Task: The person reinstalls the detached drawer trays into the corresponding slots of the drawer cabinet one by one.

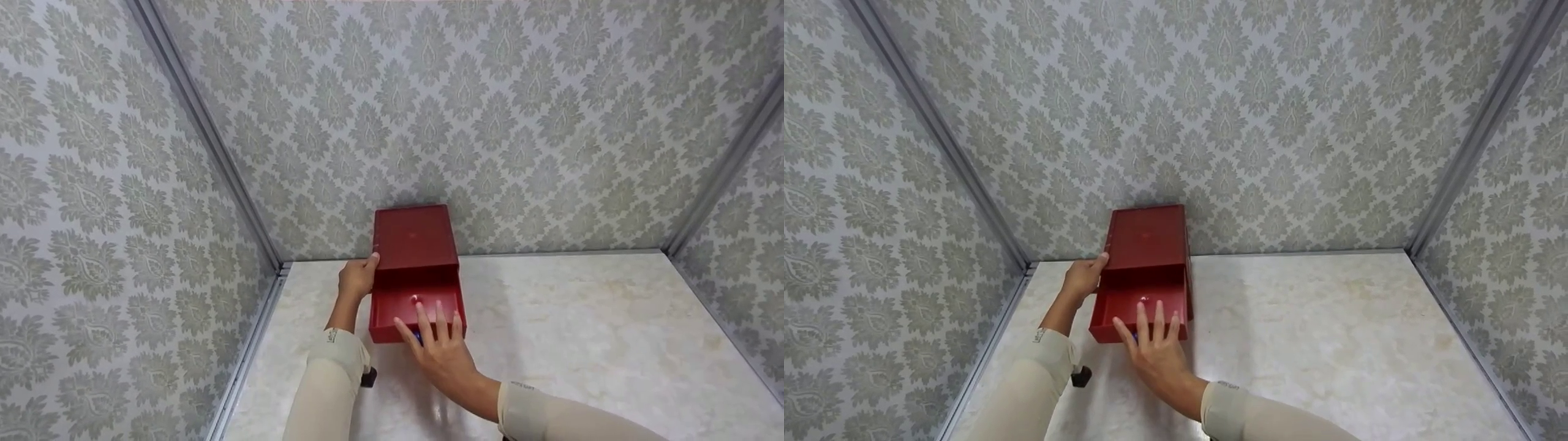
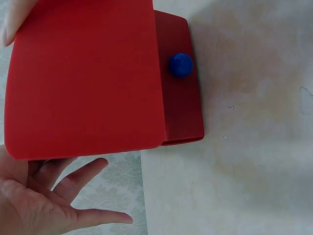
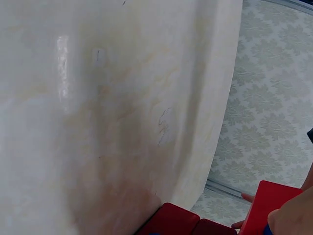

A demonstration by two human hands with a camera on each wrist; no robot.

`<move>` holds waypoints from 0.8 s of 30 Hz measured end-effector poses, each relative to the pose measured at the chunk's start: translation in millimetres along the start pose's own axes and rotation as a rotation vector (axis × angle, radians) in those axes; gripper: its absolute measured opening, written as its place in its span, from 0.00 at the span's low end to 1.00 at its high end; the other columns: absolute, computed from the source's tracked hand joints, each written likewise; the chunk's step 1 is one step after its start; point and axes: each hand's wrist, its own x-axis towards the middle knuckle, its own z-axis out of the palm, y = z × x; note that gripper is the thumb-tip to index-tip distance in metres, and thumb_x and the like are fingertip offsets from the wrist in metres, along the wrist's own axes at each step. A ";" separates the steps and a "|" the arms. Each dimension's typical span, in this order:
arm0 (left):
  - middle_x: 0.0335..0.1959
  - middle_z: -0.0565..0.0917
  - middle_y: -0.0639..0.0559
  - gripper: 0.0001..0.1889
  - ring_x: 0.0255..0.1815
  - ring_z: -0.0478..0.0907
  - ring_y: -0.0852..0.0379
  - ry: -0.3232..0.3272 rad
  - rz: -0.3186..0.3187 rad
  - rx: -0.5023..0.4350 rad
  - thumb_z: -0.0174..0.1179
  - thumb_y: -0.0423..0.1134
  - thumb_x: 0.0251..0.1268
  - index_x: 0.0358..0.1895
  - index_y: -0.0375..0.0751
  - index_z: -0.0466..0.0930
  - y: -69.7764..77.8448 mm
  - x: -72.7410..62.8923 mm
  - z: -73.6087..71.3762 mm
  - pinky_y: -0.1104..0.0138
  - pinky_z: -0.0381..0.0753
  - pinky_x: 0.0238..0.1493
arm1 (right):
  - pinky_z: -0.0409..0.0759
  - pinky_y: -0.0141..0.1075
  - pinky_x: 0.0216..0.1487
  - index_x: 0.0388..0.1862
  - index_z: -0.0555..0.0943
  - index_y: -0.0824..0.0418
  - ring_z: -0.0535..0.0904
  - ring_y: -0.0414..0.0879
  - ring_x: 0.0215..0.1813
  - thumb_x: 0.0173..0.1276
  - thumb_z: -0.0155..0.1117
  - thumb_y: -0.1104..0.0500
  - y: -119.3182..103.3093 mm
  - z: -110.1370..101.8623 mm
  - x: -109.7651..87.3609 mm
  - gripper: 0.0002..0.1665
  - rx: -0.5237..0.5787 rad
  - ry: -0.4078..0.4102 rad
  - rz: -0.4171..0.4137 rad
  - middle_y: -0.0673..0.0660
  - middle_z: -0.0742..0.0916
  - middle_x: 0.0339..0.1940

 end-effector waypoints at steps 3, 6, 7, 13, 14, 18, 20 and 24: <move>0.29 0.86 0.44 0.26 0.27 0.80 0.54 0.004 0.003 0.013 0.50 0.55 0.79 0.31 0.40 0.88 0.2 0.8 -0.6 0.65 0.81 0.29 | 0.81 0.64 0.54 0.76 0.70 0.45 0.81 0.69 0.62 0.81 0.28 0.60 3.0 8.1 5.1 0.33 0.010 0.006 0.019 0.65 0.80 0.69; 0.34 0.88 0.42 0.26 0.30 0.82 0.53 -0.007 -0.004 0.016 0.49 0.56 0.79 0.38 0.39 0.90 -0.4 0.7 -0.9 0.63 0.83 0.32 | 0.79 0.67 0.57 0.77 0.70 0.46 0.78 0.69 0.66 0.83 0.26 0.59 7.6 19.1 10.0 0.33 0.028 0.017 0.025 0.65 0.78 0.71; 0.35 0.89 0.41 0.26 0.31 0.82 0.53 -0.009 -0.005 0.018 0.49 0.55 0.80 0.40 0.39 0.90 -0.9 0.6 -1.0 0.63 0.84 0.33 | 0.78 0.67 0.58 0.77 0.70 0.46 0.78 0.69 0.67 0.84 0.27 0.59 9.2 23.2 11.1 0.32 0.035 0.028 0.021 0.65 0.78 0.72; 0.31 0.88 0.42 0.26 0.27 0.81 0.55 -0.022 -0.021 0.021 0.49 0.57 0.80 0.42 0.39 0.90 -0.8 1.3 -1.6 0.64 0.82 0.32 | 0.73 0.69 0.63 0.79 0.67 0.46 0.72 0.65 0.74 0.79 0.51 0.55 19.7 46.2 16.2 0.30 0.057 0.015 0.006 0.64 0.73 0.77; 0.31 0.88 0.42 0.26 0.27 0.81 0.55 -0.023 -0.023 0.022 0.49 0.57 0.80 0.42 0.40 0.90 -0.5 1.7 -1.5 0.64 0.82 0.32 | 0.71 0.69 0.66 0.80 0.65 0.46 0.70 0.64 0.76 0.77 0.56 0.54 21.4 49.2 17.5 0.33 0.062 -0.008 0.011 0.63 0.71 0.78; 0.37 0.89 0.41 0.26 0.30 0.82 0.54 -0.019 -0.023 0.039 0.49 0.58 0.79 0.47 0.42 0.90 0.8 2.3 -1.5 0.64 0.81 0.33 | 0.63 0.70 0.71 0.82 0.60 0.46 0.64 0.60 0.80 0.72 0.64 0.53 26.8 59.8 23.9 0.43 0.121 -0.073 0.034 0.63 0.66 0.81; 0.37 0.89 0.42 0.26 0.30 0.82 0.54 -0.018 -0.021 0.045 0.49 0.58 0.79 0.46 0.43 0.90 1.2 2.1 -1.4 0.64 0.80 0.33 | 0.61 0.71 0.72 0.83 0.59 0.46 0.62 0.59 0.81 0.74 0.63 0.51 28.4 64.1 27.0 0.42 0.148 -0.088 0.050 0.63 0.65 0.82; 0.25 0.86 0.46 0.28 0.25 0.81 0.54 -0.035 -0.026 0.036 0.49 0.58 0.79 0.28 0.43 0.85 2.3 2.0 -0.8 0.66 0.75 0.27 | 0.57 0.70 0.74 0.83 0.58 0.45 0.59 0.59 0.83 0.75 0.63 0.46 30.5 70.4 32.9 0.43 0.172 -0.125 0.085 0.62 0.63 0.83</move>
